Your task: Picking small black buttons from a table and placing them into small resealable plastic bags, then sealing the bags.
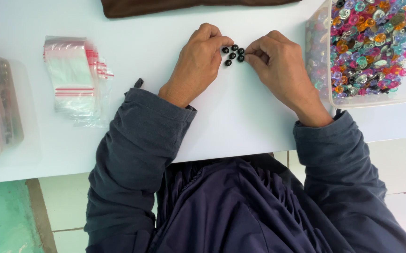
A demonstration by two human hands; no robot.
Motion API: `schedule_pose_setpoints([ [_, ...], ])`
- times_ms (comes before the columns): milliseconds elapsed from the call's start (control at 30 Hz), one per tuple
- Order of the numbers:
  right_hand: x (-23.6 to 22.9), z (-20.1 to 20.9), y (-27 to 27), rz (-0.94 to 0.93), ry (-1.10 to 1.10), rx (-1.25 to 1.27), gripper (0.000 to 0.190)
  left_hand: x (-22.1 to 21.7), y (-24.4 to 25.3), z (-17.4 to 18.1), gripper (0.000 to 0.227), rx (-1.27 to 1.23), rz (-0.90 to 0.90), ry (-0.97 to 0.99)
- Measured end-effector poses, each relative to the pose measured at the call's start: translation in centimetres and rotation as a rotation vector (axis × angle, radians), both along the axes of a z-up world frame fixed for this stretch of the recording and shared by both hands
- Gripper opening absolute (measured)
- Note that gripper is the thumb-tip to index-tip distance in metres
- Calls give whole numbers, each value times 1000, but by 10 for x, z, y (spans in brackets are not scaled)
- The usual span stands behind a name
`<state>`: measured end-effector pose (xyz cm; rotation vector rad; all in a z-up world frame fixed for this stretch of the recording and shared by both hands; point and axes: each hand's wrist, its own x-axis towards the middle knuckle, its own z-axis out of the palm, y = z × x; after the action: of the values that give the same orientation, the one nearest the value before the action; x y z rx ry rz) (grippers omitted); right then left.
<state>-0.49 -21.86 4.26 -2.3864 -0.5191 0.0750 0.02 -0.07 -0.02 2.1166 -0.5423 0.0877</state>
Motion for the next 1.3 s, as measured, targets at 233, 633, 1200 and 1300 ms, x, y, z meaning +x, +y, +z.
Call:
schedule_pose_setpoints([
  [233,-32,20,3,40,-256,39,18,-1,-2,43,29,-75,35,-63],
  [633,-55,90,-155,-207,-205,-241,21,9,-166,88,25,48,-393,-104],
  [1200,-18,57,-185,-153,160,-344,11,31,-253,36,21,481,-377,112],
  [1300,-19,65,-180,-233,162,-271,23,38,-258,29,16,514,-321,78],
])
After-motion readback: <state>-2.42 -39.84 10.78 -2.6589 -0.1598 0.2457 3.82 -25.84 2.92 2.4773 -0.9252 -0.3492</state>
